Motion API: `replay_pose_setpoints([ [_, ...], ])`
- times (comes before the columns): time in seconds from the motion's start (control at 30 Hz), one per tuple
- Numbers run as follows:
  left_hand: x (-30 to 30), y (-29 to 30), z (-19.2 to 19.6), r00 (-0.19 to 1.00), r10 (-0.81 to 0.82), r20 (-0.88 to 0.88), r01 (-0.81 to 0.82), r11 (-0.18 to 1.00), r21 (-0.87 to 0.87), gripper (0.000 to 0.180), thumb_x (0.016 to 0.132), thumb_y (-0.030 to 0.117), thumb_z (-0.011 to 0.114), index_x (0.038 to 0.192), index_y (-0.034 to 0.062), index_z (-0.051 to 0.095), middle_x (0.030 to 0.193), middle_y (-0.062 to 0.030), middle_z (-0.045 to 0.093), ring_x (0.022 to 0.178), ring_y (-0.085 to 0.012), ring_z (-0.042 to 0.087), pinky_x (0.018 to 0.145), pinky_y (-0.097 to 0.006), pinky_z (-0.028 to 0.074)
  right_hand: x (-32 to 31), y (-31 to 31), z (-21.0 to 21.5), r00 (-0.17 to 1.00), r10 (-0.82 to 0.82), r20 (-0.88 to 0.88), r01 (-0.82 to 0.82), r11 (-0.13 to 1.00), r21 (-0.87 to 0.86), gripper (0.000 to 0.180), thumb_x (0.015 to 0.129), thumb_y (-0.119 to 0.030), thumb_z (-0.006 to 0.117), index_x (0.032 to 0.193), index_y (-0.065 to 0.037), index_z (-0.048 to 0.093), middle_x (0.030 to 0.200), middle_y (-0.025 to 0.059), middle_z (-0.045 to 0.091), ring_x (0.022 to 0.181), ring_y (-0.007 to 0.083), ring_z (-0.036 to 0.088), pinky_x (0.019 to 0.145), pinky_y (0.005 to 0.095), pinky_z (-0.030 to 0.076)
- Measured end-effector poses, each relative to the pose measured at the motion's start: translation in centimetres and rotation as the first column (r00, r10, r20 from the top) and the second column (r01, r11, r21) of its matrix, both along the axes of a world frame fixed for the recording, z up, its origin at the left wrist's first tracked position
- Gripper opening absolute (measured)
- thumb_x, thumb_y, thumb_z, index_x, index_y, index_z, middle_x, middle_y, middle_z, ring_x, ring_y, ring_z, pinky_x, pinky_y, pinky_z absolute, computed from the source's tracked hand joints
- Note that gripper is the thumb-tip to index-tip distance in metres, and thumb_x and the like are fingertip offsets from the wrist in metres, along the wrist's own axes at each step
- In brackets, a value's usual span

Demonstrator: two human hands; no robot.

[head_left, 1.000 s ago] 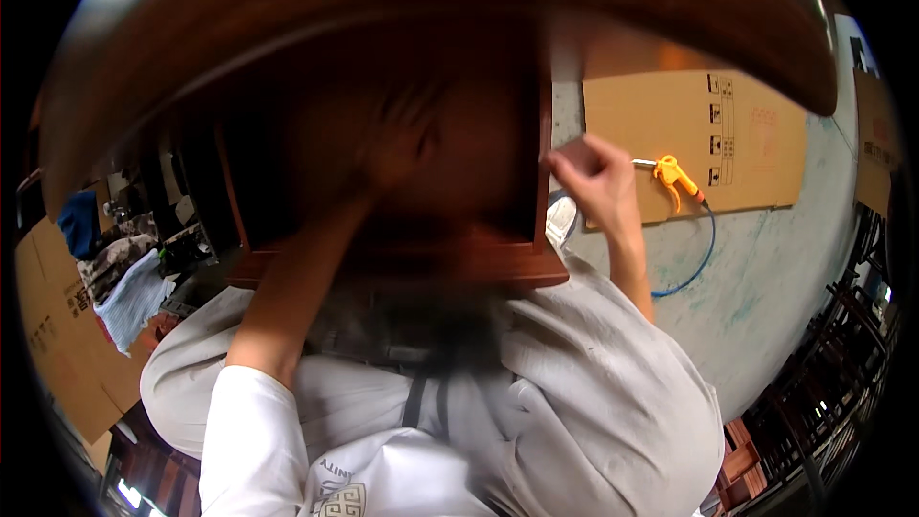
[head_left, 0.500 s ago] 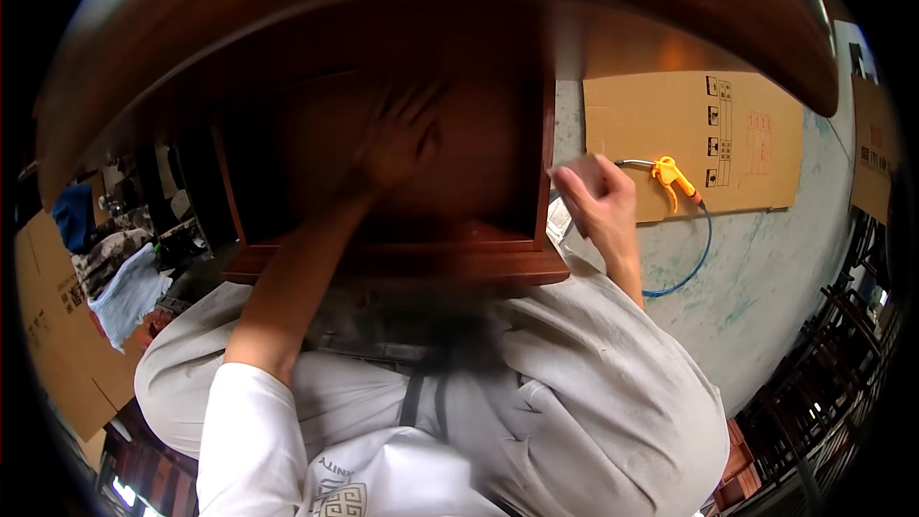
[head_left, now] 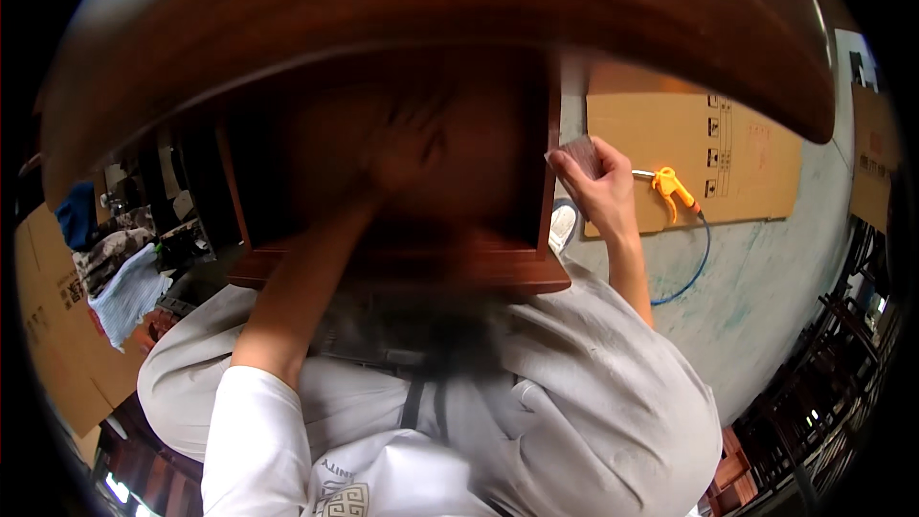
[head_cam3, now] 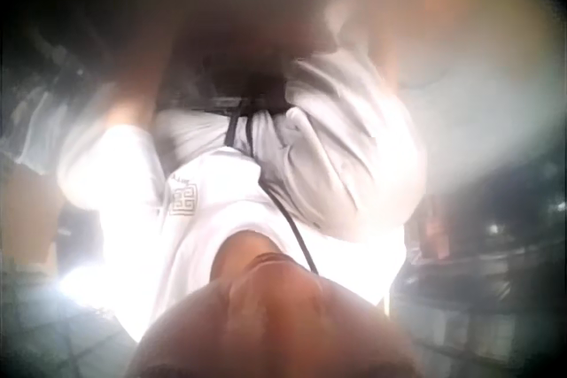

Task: The person wipes the inside of a wooden drawer and the outer edges of the furniture piece by hand and using a cloth. The person also prepares and uses a spray tool to apply a substance to the side of the furniture.

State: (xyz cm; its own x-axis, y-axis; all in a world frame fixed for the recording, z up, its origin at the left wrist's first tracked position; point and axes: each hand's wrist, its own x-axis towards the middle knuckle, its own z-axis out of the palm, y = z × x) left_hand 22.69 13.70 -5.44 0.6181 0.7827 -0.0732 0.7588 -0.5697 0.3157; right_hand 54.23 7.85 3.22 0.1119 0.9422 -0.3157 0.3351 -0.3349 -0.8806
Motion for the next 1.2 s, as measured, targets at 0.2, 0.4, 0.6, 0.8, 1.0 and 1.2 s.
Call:
replay_pose_setpoints([
  [0.2,0.3,0.1,0.3,0.999,-0.035,0.022,0.035,0.999,-0.010,0.065,0.093,0.022,0.057,0.156,0.0088,0.046,0.169,-0.0147,0.036,0.153,-0.0387,0.036,0.128,-0.058,0.024,1.2,3.9,1.2,0.974,-0.158,-0.160,0.164,0.986,0.026,0.025,0.094,-0.021,0.076,0.105,0.000,0.067,0.089,0.0022,0.068,0.081,0.0098,0.062,0.074,0.0265,0.051],
  [0.4,0.1,-0.4,0.7,0.997,-0.001,-0.079,-0.011,0.989,-0.150,0.059,0.093,0.023,0.058,0.150,0.0084,0.054,0.169,-0.0145,0.036,0.154,-0.0380,0.035,0.128,-0.056,0.024,4.0,-1.0,2.9,0.713,-0.300,-0.633,0.191,0.953,-0.236,0.038,0.091,-0.018,0.072,0.123,0.002,0.066,0.111,0.0143,0.072,0.105,0.0243,0.070,0.097,0.0369,0.056],
  [0.6,0.1,-0.1,1.2,0.999,-0.015,0.040,0.017,0.999,-0.046,0.064,0.094,0.020,0.054,0.157,0.0067,0.045,0.168,-0.0161,0.037,0.153,-0.0399,0.036,0.127,-0.057,0.027,4.5,-2.9,2.6,0.443,-0.276,-0.853,0.113,0.961,-0.253,0.031,0.089,-0.019,0.065,0.112,0.001,0.066,0.107,0.0158,0.068,0.108,0.0332,0.069,0.105,0.0476,0.054],
  [0.8,0.1,-0.4,0.5,0.993,0.009,0.120,-0.005,1.000,-0.029,0.068,0.095,0.020,0.054,0.161,0.0118,0.042,0.165,-0.0158,0.043,0.150,-0.0390,0.041,0.127,-0.058,0.026,1.9,-5.4,1.6,0.940,-0.116,-0.321,0.145,0.987,0.066,0.021,0.087,0.002,0.074,0.105,-0.002,0.064,0.104,0.0067,0.066,0.094,0.0201,0.066,0.091,0.0341,0.057],
  [1.0,0.2,-0.6,0.5,0.996,0.005,0.087,-0.007,1.000,0.023,0.071,0.094,0.018,0.057,0.163,0.0138,0.041,0.163,-0.0155,0.045,0.148,-0.0376,0.043,0.126,-0.059,0.027,0.3,-4.7,2.7,0.889,0.131,0.439,-0.341,0.829,0.444,0.041,0.083,0.002,0.080,0.121,-0.011,0.077,0.105,0.0098,0.068,0.089,0.0266,0.065,0.077,0.0356,0.055],
  [1.2,0.1,-0.5,0.5,0.995,0.006,0.098,-0.010,0.999,0.045,0.062,0.094,0.022,0.057,0.154,0.0089,0.050,0.163,-0.0130,0.045,0.149,-0.0351,0.042,0.125,-0.059,0.028,0.0,-3.1,3.3,0.743,0.202,0.638,-0.546,0.734,0.403,0.049,0.080,0.000,0.078,0.127,-0.012,0.075,0.108,0.0087,0.065,0.094,0.0284,0.062,0.084,0.0406,0.053],
])
